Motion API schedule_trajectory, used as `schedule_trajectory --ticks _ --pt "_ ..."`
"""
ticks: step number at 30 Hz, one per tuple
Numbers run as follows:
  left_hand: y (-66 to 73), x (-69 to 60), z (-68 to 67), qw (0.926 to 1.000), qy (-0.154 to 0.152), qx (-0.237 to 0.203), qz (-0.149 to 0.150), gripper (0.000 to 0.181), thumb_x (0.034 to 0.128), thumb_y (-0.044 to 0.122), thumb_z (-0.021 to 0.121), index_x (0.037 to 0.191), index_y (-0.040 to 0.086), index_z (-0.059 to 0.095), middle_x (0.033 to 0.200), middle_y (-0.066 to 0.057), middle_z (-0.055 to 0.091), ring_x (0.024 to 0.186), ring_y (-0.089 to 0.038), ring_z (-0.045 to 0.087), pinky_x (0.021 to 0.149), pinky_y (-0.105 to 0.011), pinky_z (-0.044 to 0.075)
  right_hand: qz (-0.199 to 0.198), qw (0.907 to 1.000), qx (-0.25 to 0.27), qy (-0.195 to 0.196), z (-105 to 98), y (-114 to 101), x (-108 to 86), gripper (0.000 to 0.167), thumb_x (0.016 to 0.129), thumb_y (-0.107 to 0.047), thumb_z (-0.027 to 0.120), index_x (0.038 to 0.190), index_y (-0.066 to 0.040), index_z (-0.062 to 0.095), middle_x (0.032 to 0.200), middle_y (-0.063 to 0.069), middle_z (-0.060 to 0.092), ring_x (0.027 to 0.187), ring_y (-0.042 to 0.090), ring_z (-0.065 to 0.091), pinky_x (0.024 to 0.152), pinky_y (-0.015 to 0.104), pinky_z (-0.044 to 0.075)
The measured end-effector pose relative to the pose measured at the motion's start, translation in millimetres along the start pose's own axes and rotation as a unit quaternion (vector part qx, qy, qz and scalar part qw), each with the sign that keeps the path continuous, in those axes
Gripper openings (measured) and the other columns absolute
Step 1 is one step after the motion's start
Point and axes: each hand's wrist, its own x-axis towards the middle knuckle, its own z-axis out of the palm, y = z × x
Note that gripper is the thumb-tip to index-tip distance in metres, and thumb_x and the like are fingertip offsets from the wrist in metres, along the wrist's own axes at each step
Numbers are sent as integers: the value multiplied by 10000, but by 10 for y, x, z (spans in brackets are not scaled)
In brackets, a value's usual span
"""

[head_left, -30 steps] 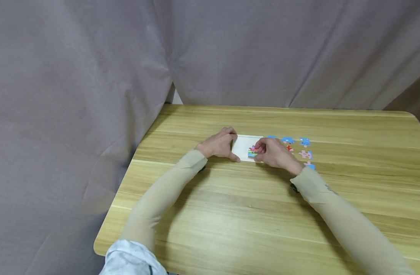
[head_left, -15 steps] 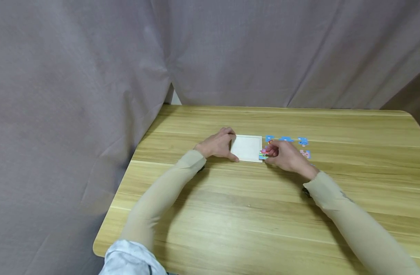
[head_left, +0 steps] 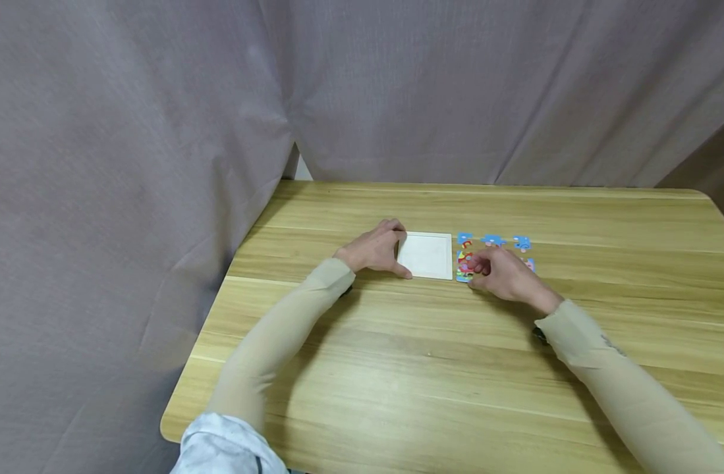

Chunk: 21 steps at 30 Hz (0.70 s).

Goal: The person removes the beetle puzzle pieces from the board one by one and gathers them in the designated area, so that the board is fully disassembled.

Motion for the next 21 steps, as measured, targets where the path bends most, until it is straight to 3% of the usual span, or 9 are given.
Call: schedule_trajectory --ticks 21 --pt "10 6 12 9999 143 41 0 972 854 623 885 1572 57 557 1654 -47 454 1556 -230 413 1265 -359 479 282 9982 -20 -528 -76 16 16 252 880 -140 892 1062 -37 752 1005 67 689 967 212 625 859 320 492"
